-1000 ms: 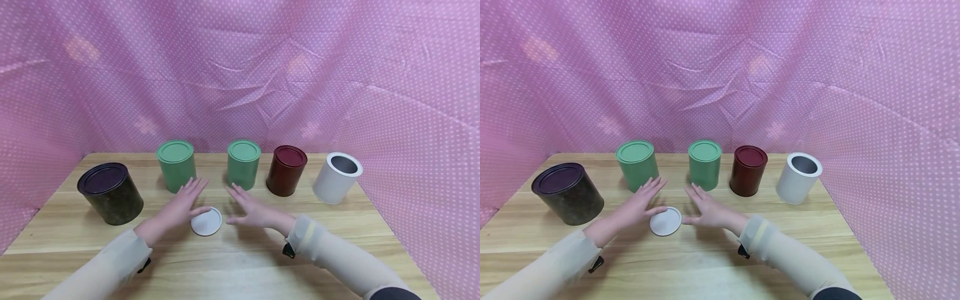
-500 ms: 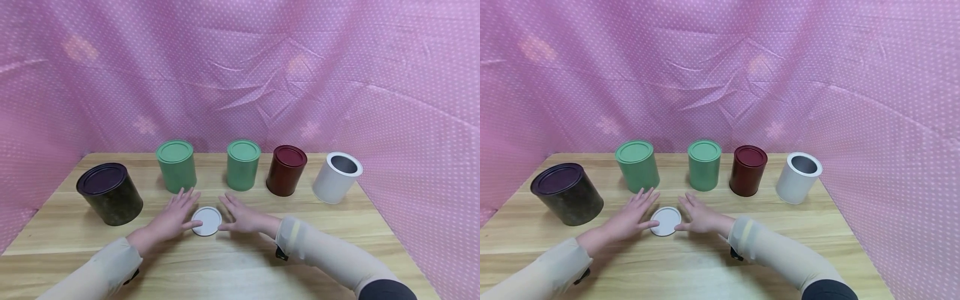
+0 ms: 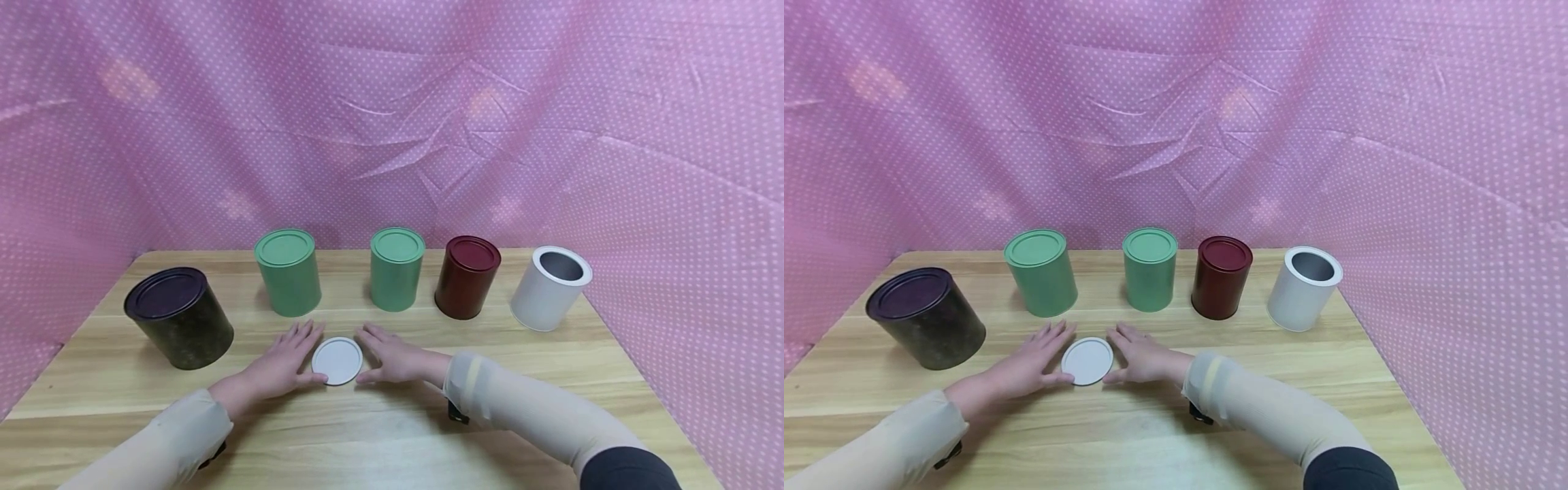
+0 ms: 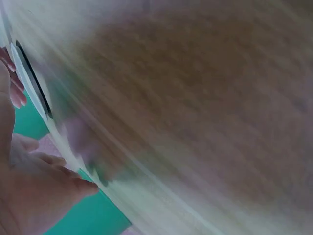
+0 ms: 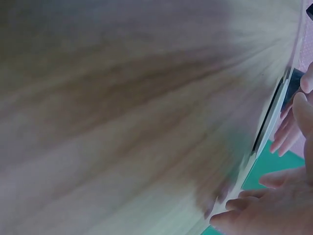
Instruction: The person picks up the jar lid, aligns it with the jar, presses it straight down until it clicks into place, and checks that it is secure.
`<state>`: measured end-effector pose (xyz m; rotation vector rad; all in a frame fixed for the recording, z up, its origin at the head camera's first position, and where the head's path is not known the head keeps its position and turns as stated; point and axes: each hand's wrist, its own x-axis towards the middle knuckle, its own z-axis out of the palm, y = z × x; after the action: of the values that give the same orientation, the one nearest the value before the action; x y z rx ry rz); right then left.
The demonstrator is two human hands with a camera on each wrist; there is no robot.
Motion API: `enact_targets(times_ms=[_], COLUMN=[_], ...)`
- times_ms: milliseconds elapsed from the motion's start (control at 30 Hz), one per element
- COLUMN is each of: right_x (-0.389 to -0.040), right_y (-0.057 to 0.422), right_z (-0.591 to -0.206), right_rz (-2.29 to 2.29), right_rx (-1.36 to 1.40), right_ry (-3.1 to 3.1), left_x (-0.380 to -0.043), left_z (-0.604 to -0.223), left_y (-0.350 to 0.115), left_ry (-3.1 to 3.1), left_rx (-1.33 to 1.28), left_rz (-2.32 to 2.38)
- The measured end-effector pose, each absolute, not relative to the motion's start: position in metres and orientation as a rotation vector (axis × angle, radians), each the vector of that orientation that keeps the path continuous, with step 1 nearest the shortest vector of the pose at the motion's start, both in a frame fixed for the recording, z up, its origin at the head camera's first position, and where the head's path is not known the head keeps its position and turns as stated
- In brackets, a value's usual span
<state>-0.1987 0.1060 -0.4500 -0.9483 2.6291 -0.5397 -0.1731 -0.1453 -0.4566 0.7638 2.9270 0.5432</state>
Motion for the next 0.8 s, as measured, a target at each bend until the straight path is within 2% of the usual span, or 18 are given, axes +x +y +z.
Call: enact_targets(times_ms=[800], right_x=[-0.202], right_y=[0.092], right_z=[-0.452], right_rz=[-0.433], right_rx=[-0.93], right_ry=[2.672], left_x=[-0.179], left_z=[-0.46], left_y=[-0.145], left_ry=[2.891], left_rx=[0.757], left_rz=[0.466])
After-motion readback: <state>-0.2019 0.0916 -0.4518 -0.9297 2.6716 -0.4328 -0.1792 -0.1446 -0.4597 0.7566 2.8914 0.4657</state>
